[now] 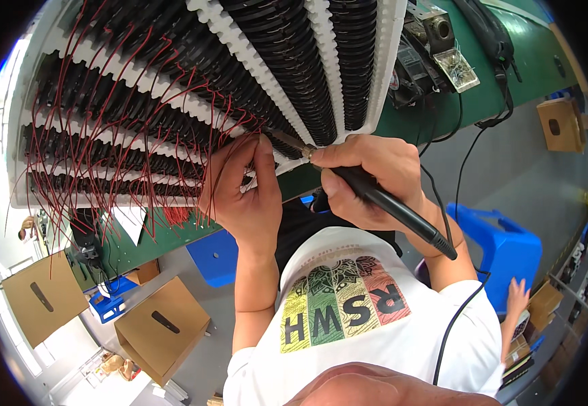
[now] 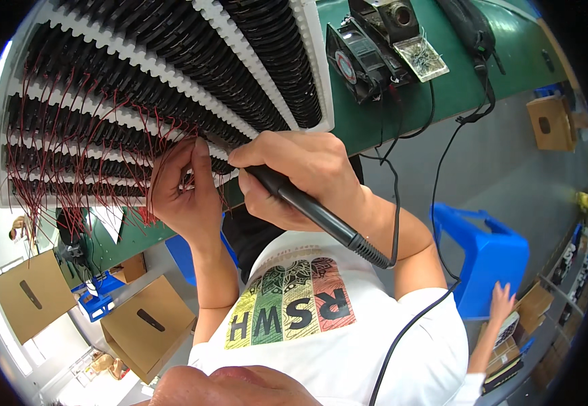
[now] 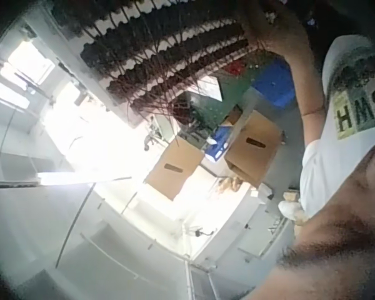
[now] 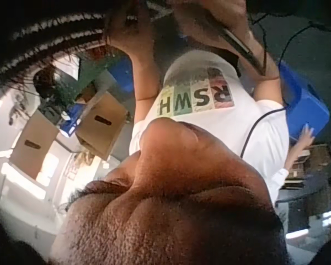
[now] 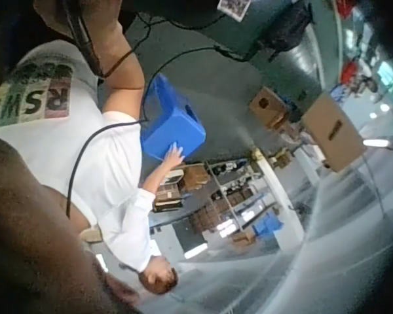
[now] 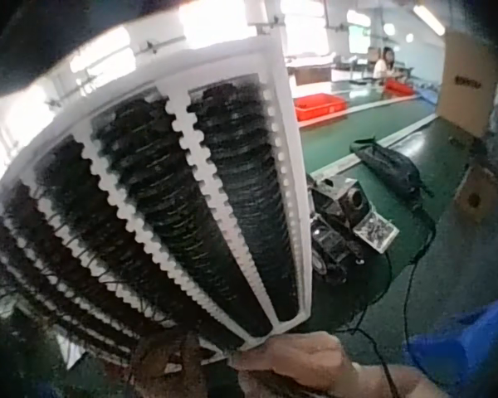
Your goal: The person solders wires to electronic components seated in a tray using a soldering iron, connecting wires to the components one by one.
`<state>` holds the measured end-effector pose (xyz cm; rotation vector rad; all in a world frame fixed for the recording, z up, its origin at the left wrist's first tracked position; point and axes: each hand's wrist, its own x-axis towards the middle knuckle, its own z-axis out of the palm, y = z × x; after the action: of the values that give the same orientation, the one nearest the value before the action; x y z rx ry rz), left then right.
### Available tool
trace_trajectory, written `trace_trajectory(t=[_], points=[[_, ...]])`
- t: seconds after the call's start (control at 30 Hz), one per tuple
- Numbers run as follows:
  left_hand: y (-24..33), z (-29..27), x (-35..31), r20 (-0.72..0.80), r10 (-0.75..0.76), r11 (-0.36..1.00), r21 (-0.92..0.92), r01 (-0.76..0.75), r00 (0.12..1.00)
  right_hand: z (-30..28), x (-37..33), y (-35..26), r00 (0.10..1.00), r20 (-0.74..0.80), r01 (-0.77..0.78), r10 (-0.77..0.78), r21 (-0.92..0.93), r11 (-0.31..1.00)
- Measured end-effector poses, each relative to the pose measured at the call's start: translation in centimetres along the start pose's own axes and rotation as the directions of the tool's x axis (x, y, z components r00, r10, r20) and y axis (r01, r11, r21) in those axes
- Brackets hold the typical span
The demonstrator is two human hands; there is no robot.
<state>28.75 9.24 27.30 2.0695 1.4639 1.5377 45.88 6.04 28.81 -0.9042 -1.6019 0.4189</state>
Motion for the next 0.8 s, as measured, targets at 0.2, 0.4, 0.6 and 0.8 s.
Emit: trace_trajectory(t=[0.2, 0.4, 0.6, 0.8], points=[[-0.1, 0.3, -0.1, -0.027, 0.002, 1.000, 0.003, -0.002, 1.000, -1.0, -0.6, -0.6, 0.994, -0.001, -0.110, 0.110, 0.090, 0.990], [0.1, 0.2, 0.0, -0.016, 0.016, 0.999, 0.030, -0.016, 1.000, -1.8, -1.3, -1.0, 0.980, -0.072, -0.176, 0.186, 0.127, 0.976], [0.6, 0.2, -0.3, -0.007, -0.032, 0.999, 0.036, 0.032, 0.999, -1.3, -1.7, -0.6, 0.970, -0.121, -0.190, 0.211, 0.166, 0.968], [0.8, -0.2, -0.2, 0.037, -0.108, 0.994, -0.018, 0.109, 0.993, -1.0, -1.5, -0.3, 0.980, -0.086, -0.164, 0.180, 0.166, 0.972]])
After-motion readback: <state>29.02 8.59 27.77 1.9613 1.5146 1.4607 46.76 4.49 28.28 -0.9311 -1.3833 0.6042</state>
